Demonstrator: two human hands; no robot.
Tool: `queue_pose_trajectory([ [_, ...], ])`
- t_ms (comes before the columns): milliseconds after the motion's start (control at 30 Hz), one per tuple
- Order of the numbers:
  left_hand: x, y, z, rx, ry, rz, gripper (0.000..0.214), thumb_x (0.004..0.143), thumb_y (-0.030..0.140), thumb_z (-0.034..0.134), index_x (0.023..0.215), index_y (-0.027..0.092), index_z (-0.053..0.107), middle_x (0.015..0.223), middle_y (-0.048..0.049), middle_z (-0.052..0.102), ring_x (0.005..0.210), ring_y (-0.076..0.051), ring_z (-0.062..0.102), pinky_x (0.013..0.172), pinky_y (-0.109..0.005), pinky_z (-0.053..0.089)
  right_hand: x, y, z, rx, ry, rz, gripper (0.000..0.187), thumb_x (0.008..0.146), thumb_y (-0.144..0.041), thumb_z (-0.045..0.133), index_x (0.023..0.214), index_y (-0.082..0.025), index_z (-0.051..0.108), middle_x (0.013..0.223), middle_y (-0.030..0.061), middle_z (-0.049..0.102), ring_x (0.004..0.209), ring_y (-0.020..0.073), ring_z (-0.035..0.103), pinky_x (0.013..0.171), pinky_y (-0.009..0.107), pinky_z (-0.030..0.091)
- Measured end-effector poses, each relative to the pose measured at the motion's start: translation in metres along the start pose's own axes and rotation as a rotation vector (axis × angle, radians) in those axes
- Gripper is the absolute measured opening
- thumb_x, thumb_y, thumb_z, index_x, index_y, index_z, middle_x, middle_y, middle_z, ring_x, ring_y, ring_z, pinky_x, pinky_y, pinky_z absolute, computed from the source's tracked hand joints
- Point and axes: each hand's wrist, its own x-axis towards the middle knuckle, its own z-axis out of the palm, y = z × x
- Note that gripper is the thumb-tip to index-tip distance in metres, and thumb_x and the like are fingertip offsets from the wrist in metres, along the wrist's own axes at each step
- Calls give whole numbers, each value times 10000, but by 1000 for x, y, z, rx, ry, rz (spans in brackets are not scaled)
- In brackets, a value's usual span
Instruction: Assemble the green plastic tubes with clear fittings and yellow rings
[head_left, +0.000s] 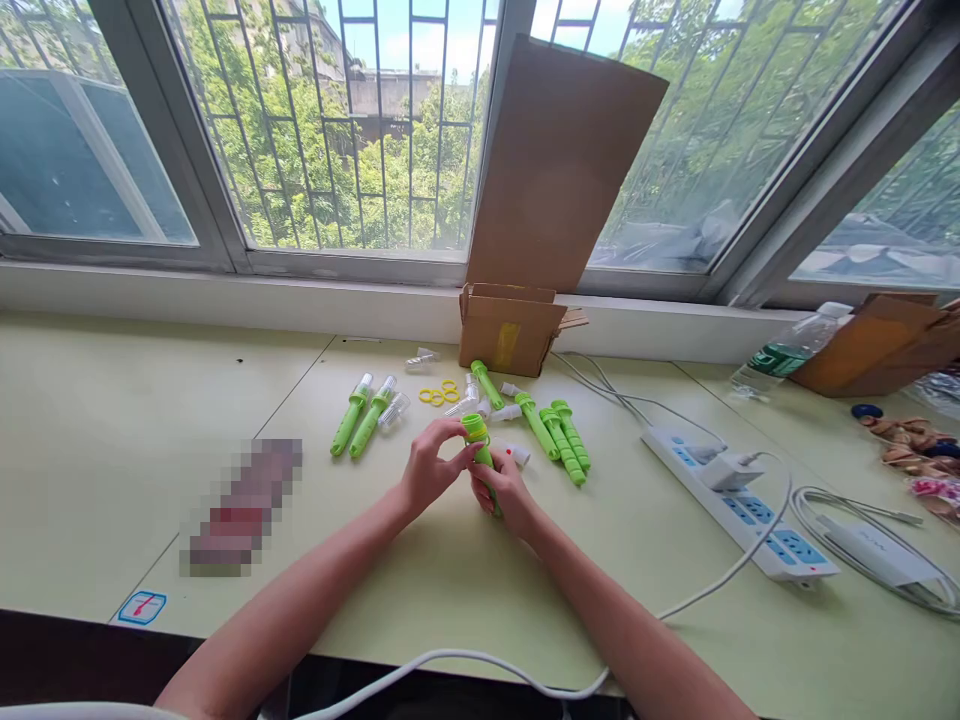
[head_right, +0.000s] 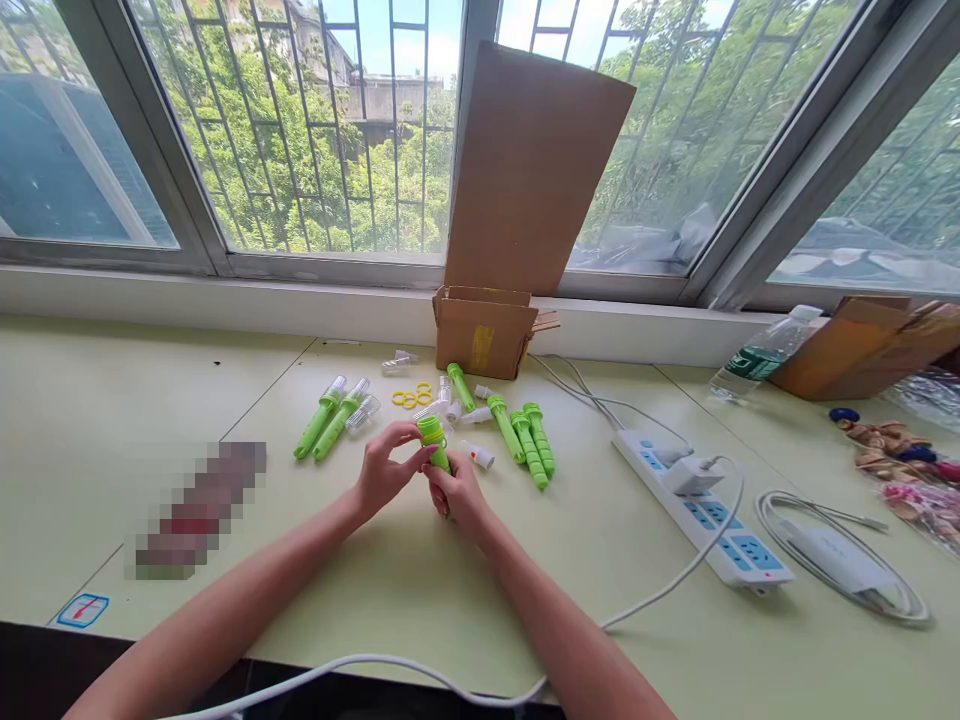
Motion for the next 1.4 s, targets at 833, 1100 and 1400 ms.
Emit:
queue_pose_trajectory([
  [833,2,5,-3,9,7,2,208,748,287,706,904,186,613,941,-54,674,900,-182,663,803,-365,593,-1,-4,6,-49,49,-35,378,787,-498,579,611,-212,406,412,-79,392,306,60,299,325,211,234],
  [1100,0,4,0,-10,54,-23,236,749,278,703,930,179,588,905,-40,669,849,-162,669,791,-367,599,1,-3,7,-296,191,-152,217,782,-393,588,775,-203,484,549,-57,470,412,92,405,401,226,333],
  [1400,-1,7,-1,67,13,70,240,725,289,728,911,200,604,969,-68,665,928,-210,652,803,-385,577,2,1,7,-282,223,-180,203,785,-372,555,700,-212,462,488,-60,420,429,100,359,410,235,296],
])
